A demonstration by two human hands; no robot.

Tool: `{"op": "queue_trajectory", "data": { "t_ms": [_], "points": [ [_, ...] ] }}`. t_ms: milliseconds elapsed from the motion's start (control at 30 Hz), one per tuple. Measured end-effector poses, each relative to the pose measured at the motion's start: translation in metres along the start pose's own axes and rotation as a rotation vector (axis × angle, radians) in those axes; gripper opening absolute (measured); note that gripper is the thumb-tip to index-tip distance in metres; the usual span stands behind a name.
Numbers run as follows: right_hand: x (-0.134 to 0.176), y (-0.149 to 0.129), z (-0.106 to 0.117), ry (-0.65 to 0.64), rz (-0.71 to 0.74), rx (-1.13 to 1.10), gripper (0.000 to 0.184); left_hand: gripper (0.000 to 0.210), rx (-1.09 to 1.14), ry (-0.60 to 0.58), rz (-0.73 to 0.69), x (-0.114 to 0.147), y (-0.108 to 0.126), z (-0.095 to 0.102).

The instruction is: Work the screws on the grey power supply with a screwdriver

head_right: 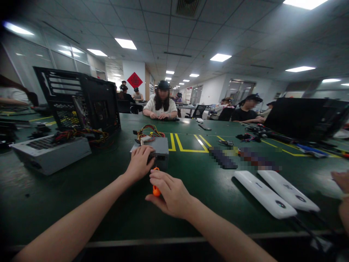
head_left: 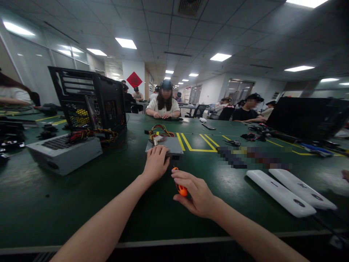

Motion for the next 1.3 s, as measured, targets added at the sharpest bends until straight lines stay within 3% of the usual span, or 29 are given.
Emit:
{"op": "queue_trajectory", "data": {
  "t_ms": [133,300,533,667,833,933,1133,1300],
  "points": [
    [0.008,0.007,0.004,0.095,-0.018,0.015,0.025,0.024,0.001,0.002,-0.004,0.0,0.001,0.001],
    [0.009,0.008,0.005,0.083,-0.016,0.218,0.007,0.025,0.009,-0.001,0.004,0.0,0.001,0.001],
    [0.011,0.006,-0.005,-0.001,-0.013,0.432,0.021,0.025,0.027,-0.001,0.007,0.0,0.001,0.001],
    [0.016,0.013,0.001,0.038,-0.06,0.486,0.017,0.025,0.028,0.009,0.007,0.0,0.001,0.001],
    [0.011,0.006,0.001,0.029,-0.029,0.501,0.012,0.024,0.018,0.006,0.008,-0.001,0.001,0.0],
    [0.009,0.004,-0.003,-0.02,-0.009,0.521,0.018,0.024,0.017,0.011,0.005,-0.001,0.001,0.0],
    [0.014,0.017,0.008,0.051,-0.121,0.511,0.017,0.023,0.012,0.008,0.007,-0.001,0.002,0.001],
    [0.011,0.006,-0.001,-0.041,0.005,0.529,0.022,0.024,0.014,0.001,0.012,-0.001,0.003,0.001]
  ]
}}
Point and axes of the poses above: each hand's wrist, its own x-axis away from the middle knuckle, its own z-axis out of the back of the hand, y = z × x, the point moved 7 cm from there along -x, towards the middle knuckle, and after that the axes turned 10 degrees about z, right-handed, at the moved point
